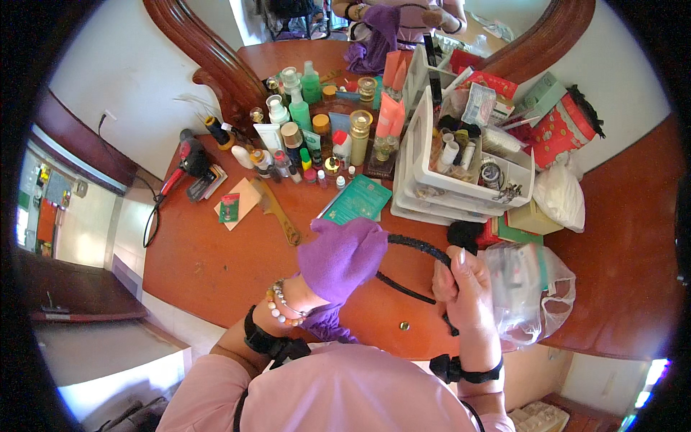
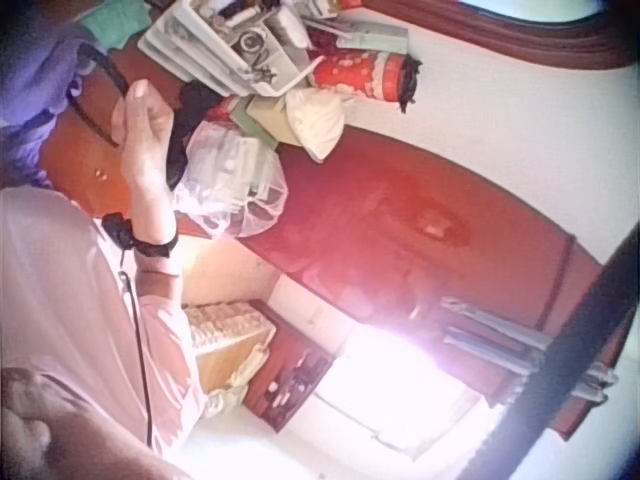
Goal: The person wipes various cosmetic items and tools on a cluttered vanity table using a purple cloth. They clean a small white bottle, a beige compact, a green box, a yellow comb, a small round container, a black hair tie, a makeup brush, and a lipstick tube, placing each item back on the table after wiping.
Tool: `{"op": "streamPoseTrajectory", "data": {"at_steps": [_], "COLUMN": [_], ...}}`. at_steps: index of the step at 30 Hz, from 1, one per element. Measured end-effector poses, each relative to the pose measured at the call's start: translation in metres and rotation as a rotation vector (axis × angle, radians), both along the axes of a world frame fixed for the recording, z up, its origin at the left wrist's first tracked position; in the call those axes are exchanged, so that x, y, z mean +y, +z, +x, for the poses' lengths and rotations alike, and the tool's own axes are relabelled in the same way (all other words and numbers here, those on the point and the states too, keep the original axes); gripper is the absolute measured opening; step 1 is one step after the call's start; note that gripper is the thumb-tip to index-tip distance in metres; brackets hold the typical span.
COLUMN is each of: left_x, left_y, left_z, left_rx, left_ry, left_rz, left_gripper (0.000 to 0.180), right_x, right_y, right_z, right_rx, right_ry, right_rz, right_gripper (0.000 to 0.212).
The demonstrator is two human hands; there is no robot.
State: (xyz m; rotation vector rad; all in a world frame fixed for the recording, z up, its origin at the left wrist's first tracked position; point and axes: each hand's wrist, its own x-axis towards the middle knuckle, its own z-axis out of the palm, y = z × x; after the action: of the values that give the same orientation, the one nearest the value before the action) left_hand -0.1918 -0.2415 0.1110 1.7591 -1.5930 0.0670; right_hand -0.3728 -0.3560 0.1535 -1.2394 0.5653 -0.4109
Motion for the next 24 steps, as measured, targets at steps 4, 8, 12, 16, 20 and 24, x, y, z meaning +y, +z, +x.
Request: {"op": "streamPoseTrajectory", "data": {"at_steps": [4, 8, 12, 16, 20, 24], "left_x": [-0.004, -0.009, -0.019, -0.020, -0.005, -0.008], "left_y": [-0.017, -0.050, -0.034, -0.010, 0.021, 0.081], "left_z": [-0.006, -0.012, -0.013, 0.001, 0.011, -0.009], "left_rx": [-0.237, -0.325, -0.146, 0.585, 0.183, -0.431], "left_ry": [0.002, -0.005, -0.110, -0.232, 0.151, 0.075], "left_rz": [-0.002, 0.036, 0.236, 0.361, 0.097, 0.409], "left_gripper": [0.024, 0.046, 0.046, 0.044, 0.032, 0.030], "right_x": [0.009, 0.004, 0.000, -0.004, -0.003, 0.005], "right_y": [-0.004, -0.007, -0.010, -0.012, -0.009, -0.007], "right_z": [0.008, 0.009, 0.011, 0.009, 0.009, 0.012], "right_rx": [-0.287, -0.414, -0.461, -0.573, -0.251, 0.211], "right_ry": [-0.094, -0.071, -0.061, -0.088, -0.191, 0.054], "right_rz": [0.218, 0.465, 0.548, 0.618, 0.208, -0.174], "right_gripper": [0.042, 0.044, 0.045, 0.043, 0.037, 0.036]}}
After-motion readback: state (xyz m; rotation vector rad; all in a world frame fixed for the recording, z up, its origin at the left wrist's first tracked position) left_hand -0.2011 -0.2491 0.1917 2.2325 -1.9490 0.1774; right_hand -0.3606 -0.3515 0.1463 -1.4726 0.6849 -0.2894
